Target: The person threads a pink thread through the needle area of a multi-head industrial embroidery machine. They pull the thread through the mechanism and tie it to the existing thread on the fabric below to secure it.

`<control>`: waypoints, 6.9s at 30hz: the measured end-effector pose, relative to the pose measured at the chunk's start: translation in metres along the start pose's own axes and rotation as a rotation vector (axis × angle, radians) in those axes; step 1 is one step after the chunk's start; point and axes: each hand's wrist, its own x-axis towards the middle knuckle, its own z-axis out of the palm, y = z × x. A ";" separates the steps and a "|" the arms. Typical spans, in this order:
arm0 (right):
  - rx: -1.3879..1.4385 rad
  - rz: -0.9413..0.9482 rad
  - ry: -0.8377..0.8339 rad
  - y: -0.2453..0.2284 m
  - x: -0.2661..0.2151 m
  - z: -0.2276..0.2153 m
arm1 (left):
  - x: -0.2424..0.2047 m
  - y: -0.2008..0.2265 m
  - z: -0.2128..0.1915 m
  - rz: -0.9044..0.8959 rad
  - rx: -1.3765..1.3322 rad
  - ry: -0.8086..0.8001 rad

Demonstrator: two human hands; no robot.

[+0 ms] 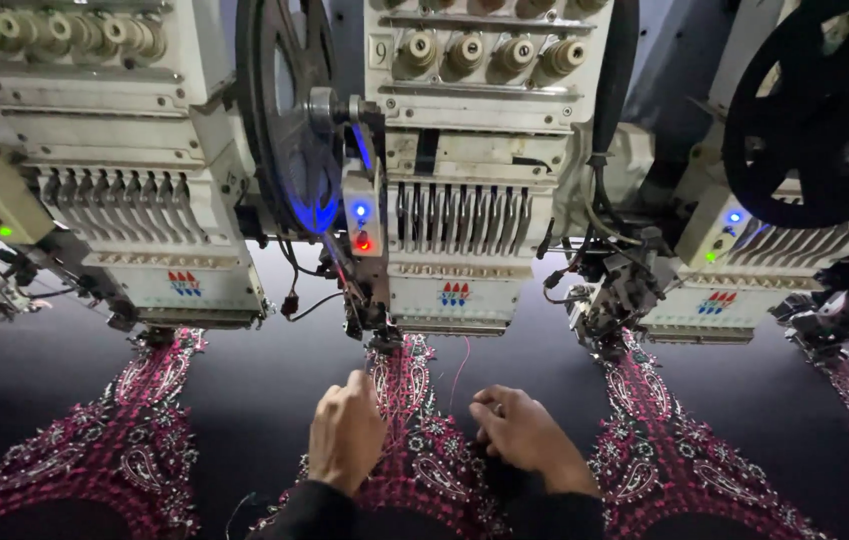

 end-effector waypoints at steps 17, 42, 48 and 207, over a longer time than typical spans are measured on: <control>0.131 0.064 0.114 0.003 -0.004 -0.003 | 0.024 0.118 0.079 -0.066 0.395 -0.117; 0.189 0.087 0.118 0.006 -0.007 -0.010 | 0.007 0.110 0.041 -0.034 0.108 -0.385; 0.049 0.041 0.154 0.010 -0.001 -0.007 | 0.003 0.101 0.055 0.108 0.183 -0.153; -0.070 -0.735 0.268 -0.086 0.066 0.018 | 0.081 0.019 -0.082 -0.058 -0.545 -0.407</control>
